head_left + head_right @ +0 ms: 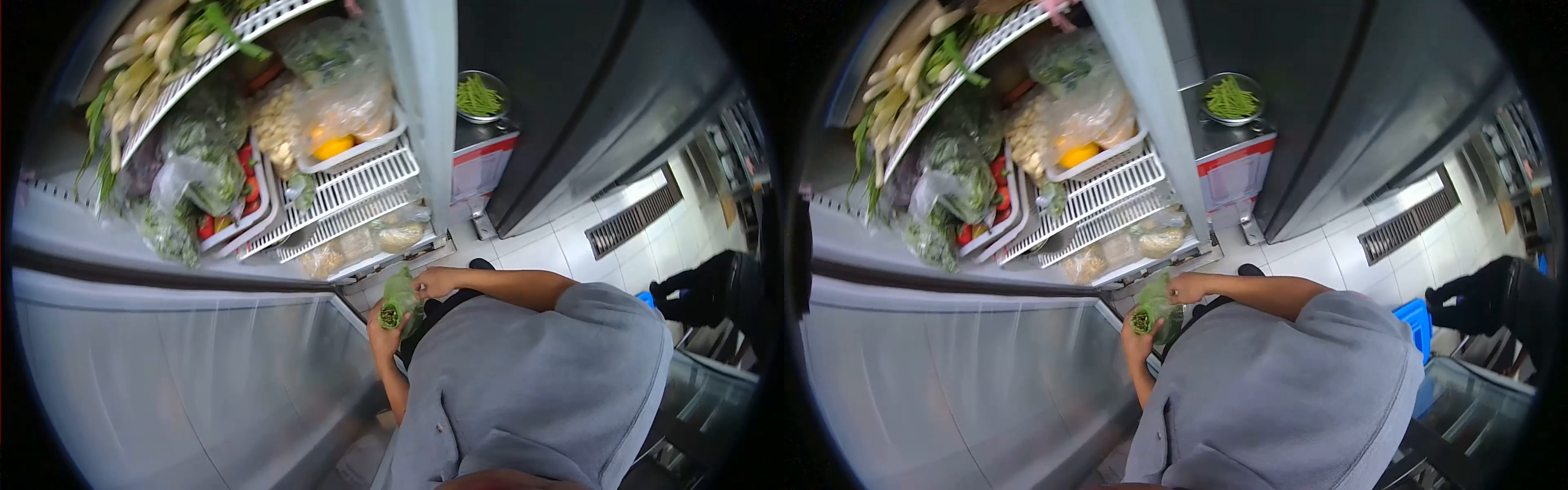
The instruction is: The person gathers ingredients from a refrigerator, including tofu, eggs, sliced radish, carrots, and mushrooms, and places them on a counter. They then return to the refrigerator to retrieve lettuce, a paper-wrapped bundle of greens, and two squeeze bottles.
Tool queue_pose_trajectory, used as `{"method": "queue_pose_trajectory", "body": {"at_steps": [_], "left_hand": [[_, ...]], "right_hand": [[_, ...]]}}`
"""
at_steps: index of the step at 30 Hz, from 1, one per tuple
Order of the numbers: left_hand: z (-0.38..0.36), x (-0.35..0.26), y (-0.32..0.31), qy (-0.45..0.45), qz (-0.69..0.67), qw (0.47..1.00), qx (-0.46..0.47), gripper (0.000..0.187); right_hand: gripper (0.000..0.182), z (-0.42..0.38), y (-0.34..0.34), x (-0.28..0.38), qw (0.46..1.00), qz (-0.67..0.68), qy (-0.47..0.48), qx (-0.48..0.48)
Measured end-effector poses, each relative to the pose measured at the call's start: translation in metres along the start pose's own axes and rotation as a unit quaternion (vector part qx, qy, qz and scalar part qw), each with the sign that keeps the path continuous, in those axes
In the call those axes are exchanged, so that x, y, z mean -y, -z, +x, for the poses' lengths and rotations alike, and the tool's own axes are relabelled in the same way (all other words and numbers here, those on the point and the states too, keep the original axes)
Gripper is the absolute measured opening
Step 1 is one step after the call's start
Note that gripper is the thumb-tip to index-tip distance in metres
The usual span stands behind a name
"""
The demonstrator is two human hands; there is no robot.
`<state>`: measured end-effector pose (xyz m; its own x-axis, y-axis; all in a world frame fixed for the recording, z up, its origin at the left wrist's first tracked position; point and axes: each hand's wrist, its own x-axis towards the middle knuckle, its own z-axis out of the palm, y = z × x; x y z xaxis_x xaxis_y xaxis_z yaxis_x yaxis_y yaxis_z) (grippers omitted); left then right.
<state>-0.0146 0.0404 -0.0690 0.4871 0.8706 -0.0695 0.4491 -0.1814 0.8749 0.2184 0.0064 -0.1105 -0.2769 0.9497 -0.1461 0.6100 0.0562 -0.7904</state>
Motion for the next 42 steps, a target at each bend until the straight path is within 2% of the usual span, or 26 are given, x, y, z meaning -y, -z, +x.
{"method": "queue_pose_trajectory", "body": {"at_steps": [2, 3, 5, 6, 8, 9, 10, 12, 13, 14, 16, 18, 20, 21, 24, 26, 28, 30, 32, 33, 34, 36, 38, 39, 41, 42], "left_hand": [[-0.001, -0.007, 0.001, -0.028, 0.035, 0.999, -0.017, 0.054], [-0.002, -0.013, 0.002, -0.059, 0.074, 0.995, -0.020, 0.053], [-0.003, -0.037, 0.004, -0.101, 0.133, 0.985, -0.042, 0.050], [-0.003, -0.047, 0.005, -0.149, 0.195, 0.968, -0.053, 0.047], [-0.005, -0.055, 0.000, -0.192, 0.218, 0.955, -0.063, 0.046], [-0.003, -0.058, -0.002, -0.242, 0.242, 0.937, -0.069, 0.045], [-0.002, -0.061, -0.003, -0.232, 0.240, 0.940, -0.072, 0.045], [-0.004, -0.066, -0.002, -0.319, 0.271, 0.903, -0.097, 0.047], [-0.005, -0.077, 0.003, -0.324, 0.280, 0.900, -0.086, 0.048], [-0.009, -0.094, 0.010, -0.317, 0.279, 0.902, -0.090, 0.048], [-0.013, -0.126, 0.027, -0.294, 0.155, 0.939, -0.089, 0.049], [-0.006, -0.123, 0.040, -0.301, 0.140, 0.932, -0.144, 0.045], [0.004, -0.110, 0.055, -0.259, 0.151, 0.928, -0.221, 0.040], [0.011, -0.114, 0.063, -0.257, 0.156, 0.920, -0.253, 0.033], [0.023, -0.110, 0.074, -0.232, 0.069, 0.925, -0.294, 0.028], [0.026, -0.115, 0.082, -0.255, 0.087, 0.912, -0.307, 0.025], [0.028, -0.114, 0.087, -0.240, 0.071, 0.919, -0.304, 0.022], [0.036, -0.114, 0.091, -0.240, 0.059, 0.915, -0.319, 0.022], [0.045, -0.119, 0.095, -0.233, 0.046, 0.914, -0.329, 0.021], [0.051, -0.125, 0.096, -0.227, 0.026, 0.918, -0.323, 0.020], [0.057, -0.131, 0.099, -0.225, 0.006, 0.921, -0.319, 0.020], [0.063, -0.138, 0.101, -0.220, -0.001, 0.922, -0.319, 0.021], [0.068, -0.140, 0.103, -0.223, -0.012, 0.929, -0.295, 0.023], [0.069, -0.137, 0.103, -0.225, -0.009, 0.930, -0.291, 0.024], [0.069, -0.131, 0.108, -0.226, -0.024, 0.927, -0.300, 0.024], [0.070, -0.129, 0.109, -0.220, -0.038, 0.926, -0.304, 0.024]], "right_hand": [[0.038, -0.003, 0.011, 0.019, 0.933, 0.249, -0.228, 0.124], [0.038, -0.001, 0.012, 0.023, 0.934, 0.244, -0.226, 0.135], [0.048, 0.003, 0.012, 0.031, 0.795, 0.476, -0.331, 0.178], [0.048, 0.006, 0.013, 0.040, 0.795, 0.471, -0.334, 0.187], [0.060, 0.010, 0.021, 0.074, 0.683, 0.673, -0.261, 0.111], [0.060, 0.011, 0.037, 0.096, 0.692, 0.661, -0.279, 0.075], [0.060, 0.017, 0.034, 0.086, 0.691, 0.658, -0.287, 0.082], [0.060, 0.026, 0.018, 0.064, 0.746, 0.635, -0.171, 0.102], [0.051, 0.020, 0.040, 0.090, 0.736, 0.646, -0.192, 0.065], [0.051, 0.018, 0.051, 0.100, 0.737, 0.643, -0.197, 0.071], [0.046, 0.020, 0.068, 0.110, 0.753, 0.647, -0.114, -0.043], [0.048, 0.026, 0.080, 0.103, 0.751, 0.650, -0.102, -0.056], [0.054, 0.031, 0.080, 0.085, 0.820, 0.548, -0.052, -0.157], [0.060, 0.031, 0.090, 0.086, 0.828, 0.529, -0.040, -0.182], [0.063, 0.023, 0.113, 0.080, 0.836, 0.507, -0.042, -0.205], [0.065, 0.012, 0.120, 0.072, 0.843, 0.489, -0.043, -0.219], [0.063, 0.004, 0.128, 0.072, 0.780, 0.564, -0.060, -0.264], [0.055, 0.023, 0.134, 0.057, 0.789, 0.534, -0.026, -0.301], [0.045, 0.053, 0.133, 0.038, 0.771, 0.517, -0.086, -0.361], [0.039, 0.073, 0.130, 0.023, 0.791, 0.496, -0.085, -0.347], [0.036, 0.101, 0.119, 0.000, 0.806, 0.416, -0.046, -0.419], [0.039, 0.134, 0.118, -0.010, 0.783, 0.393, -0.087, -0.474], [0.039, 0.132, 0.124, -0.009, 0.852, 0.236, -0.140, -0.446], [0.041, 0.117, 0.126, 0.011, 0.888, 0.075, -0.174, -0.420], [0.037, 0.083, 0.123, 0.051, 0.882, -0.195, -0.179, -0.390], [0.037, 0.069, 0.134, 0.070, 0.879, -0.201, -0.176, -0.394]]}}
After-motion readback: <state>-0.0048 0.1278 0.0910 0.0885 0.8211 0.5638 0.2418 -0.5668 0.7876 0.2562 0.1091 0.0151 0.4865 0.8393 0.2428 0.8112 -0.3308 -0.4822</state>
